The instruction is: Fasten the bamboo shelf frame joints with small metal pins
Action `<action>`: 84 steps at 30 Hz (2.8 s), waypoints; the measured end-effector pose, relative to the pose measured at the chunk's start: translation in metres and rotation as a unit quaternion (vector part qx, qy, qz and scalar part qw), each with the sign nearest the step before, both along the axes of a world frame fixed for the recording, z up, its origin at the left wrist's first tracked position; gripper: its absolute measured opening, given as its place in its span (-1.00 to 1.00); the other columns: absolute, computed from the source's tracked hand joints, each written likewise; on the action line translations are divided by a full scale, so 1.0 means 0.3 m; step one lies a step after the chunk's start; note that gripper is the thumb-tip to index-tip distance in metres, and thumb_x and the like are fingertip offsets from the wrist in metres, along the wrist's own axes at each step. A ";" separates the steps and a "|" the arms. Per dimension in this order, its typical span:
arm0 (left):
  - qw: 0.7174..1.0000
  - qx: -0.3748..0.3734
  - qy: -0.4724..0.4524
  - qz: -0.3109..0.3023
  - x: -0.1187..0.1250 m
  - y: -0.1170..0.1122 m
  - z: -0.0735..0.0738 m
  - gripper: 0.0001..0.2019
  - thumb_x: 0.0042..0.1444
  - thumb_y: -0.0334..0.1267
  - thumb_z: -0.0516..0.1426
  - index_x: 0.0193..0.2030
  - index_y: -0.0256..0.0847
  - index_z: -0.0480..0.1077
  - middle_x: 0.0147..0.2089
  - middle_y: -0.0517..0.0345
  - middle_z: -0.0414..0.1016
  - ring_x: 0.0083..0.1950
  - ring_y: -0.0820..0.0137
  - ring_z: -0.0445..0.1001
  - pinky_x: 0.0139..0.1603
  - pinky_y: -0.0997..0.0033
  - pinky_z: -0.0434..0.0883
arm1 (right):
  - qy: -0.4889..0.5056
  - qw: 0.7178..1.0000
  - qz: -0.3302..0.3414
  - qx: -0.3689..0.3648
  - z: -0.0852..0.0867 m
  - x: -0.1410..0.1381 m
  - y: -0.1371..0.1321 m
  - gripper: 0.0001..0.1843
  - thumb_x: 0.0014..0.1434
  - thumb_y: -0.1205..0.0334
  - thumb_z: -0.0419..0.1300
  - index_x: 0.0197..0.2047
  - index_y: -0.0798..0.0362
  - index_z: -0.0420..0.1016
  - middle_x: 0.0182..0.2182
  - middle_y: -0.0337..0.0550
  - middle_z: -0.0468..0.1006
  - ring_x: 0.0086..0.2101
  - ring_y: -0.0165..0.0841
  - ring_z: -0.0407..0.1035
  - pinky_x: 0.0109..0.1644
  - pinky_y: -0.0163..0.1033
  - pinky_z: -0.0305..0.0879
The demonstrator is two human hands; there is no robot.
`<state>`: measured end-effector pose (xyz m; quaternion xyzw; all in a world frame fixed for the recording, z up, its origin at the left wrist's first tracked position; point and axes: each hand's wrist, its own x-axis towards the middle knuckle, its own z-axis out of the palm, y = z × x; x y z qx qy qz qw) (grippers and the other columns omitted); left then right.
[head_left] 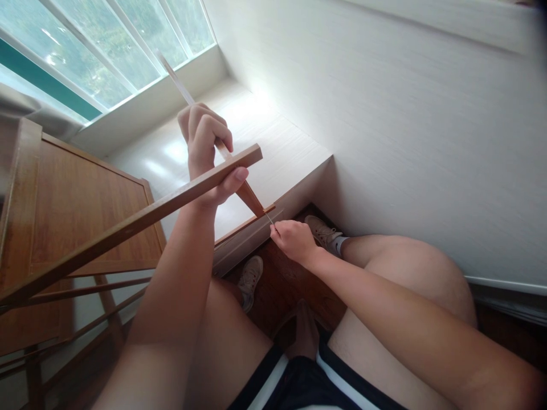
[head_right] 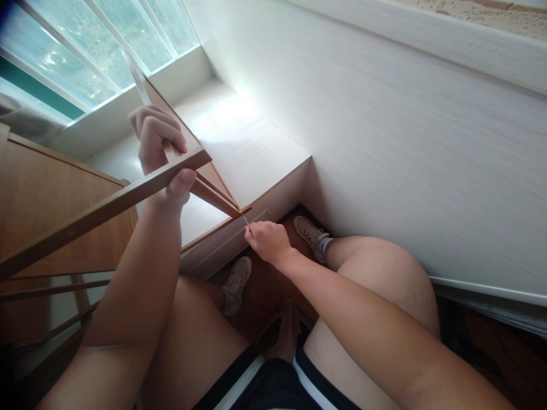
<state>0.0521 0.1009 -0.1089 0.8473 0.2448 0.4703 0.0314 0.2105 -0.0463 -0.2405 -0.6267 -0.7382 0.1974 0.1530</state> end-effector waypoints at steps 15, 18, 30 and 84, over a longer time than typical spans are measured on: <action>1.000 -0.009 -0.013 -0.001 0.000 0.001 -0.003 -0.36 -0.06 0.51 -0.05 -0.33 -0.10 0.23 -0.29 0.07 0.20 -0.02 0.12 0.28 0.16 -0.19 0.20 | 0.573 0.772 -0.056 -0.268 -0.059 -0.026 -0.004 -0.60 0.20 -0.12 0.13 -0.44 0.00 0.18 -0.64 -0.40 0.18 -0.63 -0.50 0.05 -0.59 -0.38 -0.04; 1.000 -0.003 0.000 0.005 -0.002 0.003 -0.001 -0.36 -0.04 0.51 -0.09 -0.33 -0.10 0.22 -0.29 0.07 0.19 -0.02 0.12 0.28 0.15 -0.19 0.21 | 0.608 0.735 -0.048 -0.296 -0.058 -0.036 -0.005 -0.67 0.16 -0.05 0.15 -0.39 -0.02 0.16 -0.60 -0.41 0.19 -0.64 -0.49 0.09 -0.67 -0.41 0.01; 1.000 -0.011 -0.017 0.013 0.002 0.003 -0.007 -0.33 -0.12 0.55 -0.05 -0.36 -0.09 0.24 -0.30 0.09 0.20 -0.04 0.14 0.29 0.15 -0.22 0.24 | 0.714 0.602 -0.008 -0.358 -0.029 -0.017 -0.010 -0.62 0.20 -0.13 0.08 -0.37 -0.01 0.13 -0.45 -0.34 0.18 -0.52 -0.46 0.21 -0.65 -0.41 0.14; 1.000 0.019 -0.016 0.014 0.018 -0.006 0.018 -0.42 -0.02 0.47 -0.10 -0.38 -0.06 0.17 -0.34 0.08 0.21 -0.13 0.18 0.25 0.04 -0.08 0.24 | 0.669 0.634 -0.047 -0.384 -0.077 -0.059 -0.089 -0.66 0.18 -0.04 0.07 -0.47 -0.01 0.11 -0.61 -0.42 0.04 -0.62 -0.49 -0.04 -0.61 -0.39 -0.01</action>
